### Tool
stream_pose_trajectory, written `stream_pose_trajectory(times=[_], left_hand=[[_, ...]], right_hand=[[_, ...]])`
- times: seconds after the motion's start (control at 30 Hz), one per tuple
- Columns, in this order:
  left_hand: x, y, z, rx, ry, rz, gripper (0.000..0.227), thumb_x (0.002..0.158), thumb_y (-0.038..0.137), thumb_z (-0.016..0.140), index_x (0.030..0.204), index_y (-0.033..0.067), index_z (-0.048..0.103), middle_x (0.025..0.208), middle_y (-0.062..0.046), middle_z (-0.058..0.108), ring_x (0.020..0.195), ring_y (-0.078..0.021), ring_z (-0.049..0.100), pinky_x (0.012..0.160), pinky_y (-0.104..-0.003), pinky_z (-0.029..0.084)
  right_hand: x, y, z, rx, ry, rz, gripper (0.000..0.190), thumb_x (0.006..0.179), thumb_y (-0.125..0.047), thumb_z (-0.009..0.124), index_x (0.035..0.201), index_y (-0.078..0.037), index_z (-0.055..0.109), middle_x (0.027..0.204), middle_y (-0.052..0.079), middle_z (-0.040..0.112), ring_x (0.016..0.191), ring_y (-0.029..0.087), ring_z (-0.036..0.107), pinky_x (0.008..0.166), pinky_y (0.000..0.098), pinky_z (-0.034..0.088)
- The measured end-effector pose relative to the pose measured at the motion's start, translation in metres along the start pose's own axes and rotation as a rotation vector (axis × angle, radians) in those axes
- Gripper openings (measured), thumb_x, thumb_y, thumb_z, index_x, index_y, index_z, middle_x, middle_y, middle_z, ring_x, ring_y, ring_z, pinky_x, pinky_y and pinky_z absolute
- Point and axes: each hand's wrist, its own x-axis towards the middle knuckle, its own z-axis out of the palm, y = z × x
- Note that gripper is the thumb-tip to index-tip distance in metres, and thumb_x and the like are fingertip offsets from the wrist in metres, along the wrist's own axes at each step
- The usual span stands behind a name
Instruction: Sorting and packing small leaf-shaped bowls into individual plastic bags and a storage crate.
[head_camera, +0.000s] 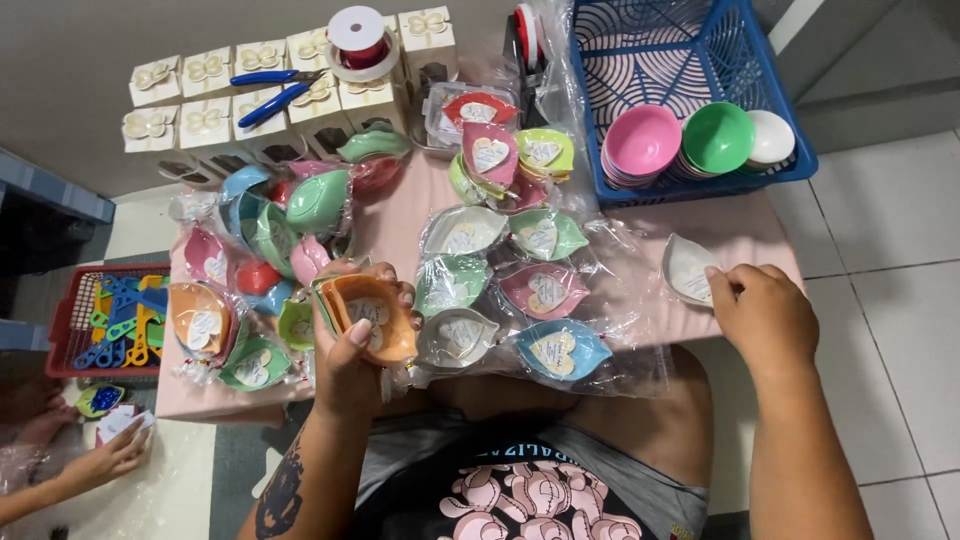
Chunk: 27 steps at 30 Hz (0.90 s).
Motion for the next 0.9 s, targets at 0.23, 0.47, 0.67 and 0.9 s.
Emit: stream_pose_trajectory(times=[0.23, 0.47, 0.67, 0.9], left_hand=[[-0.010, 0.040, -0.020, -0.034, -0.038, 0.088, 0.063, 0.082, 0.022, 0.076, 0.137, 0.0143, 0.046, 0.128, -0.017, 0.052, 0.110, -0.0337, 0.057, 0.090, -0.040, 0.054], [-0.016, 0.062, -0.057, -0.107, -0.043, 0.118, 0.066, 0.081, 0.017, 0.075, 0.139, 0.0107, 0.045, 0.127, -0.020, 0.053, 0.108, -0.0338, 0.058, 0.084, -0.041, 0.057], [-0.016, 0.075, -0.073, -0.201, -0.084, 0.054, 0.063, 0.083, 0.013, 0.075, 0.137, 0.0110, 0.043, 0.124, -0.021, 0.047, 0.105, -0.0319, 0.056, 0.084, -0.042, 0.058], [-0.019, 0.092, -0.099, -0.169, -0.096, 0.033, 0.063, 0.083, 0.014, 0.077, 0.134, 0.0071, 0.041, 0.122, -0.023, 0.050, 0.103, -0.0322, 0.059, 0.081, -0.043, 0.058]], right_hand=[[-0.002, -0.050, -0.068, -0.535, 0.190, -0.076, 0.034, 0.122, -0.053, 0.061, 0.114, -0.027, 0.082, 0.100, -0.003, 0.078, 0.076, 0.016, 0.073, 0.063, 0.0292, 0.057], [0.043, -0.223, -0.137, -0.065, 0.321, -0.731, 0.018, 0.101, -0.018, 0.080, 0.118, -0.013, 0.079, 0.106, 0.003, 0.075, 0.090, 0.022, 0.069, 0.079, 0.0342, 0.056], [0.116, -0.356, -0.072, 0.088, 0.014, -1.106, 0.042, 0.087, -0.025, 0.076, 0.128, -0.017, 0.069, 0.120, 0.001, 0.072, 0.101, 0.026, 0.071, 0.078, 0.0409, 0.059], [0.146, -0.440, 0.009, -0.063, -0.105, -1.200, 0.038, 0.079, -0.024, 0.078, 0.114, -0.013, 0.067, 0.135, 0.014, 0.061, 0.098, 0.032, 0.072, 0.070, 0.0438, 0.062]])
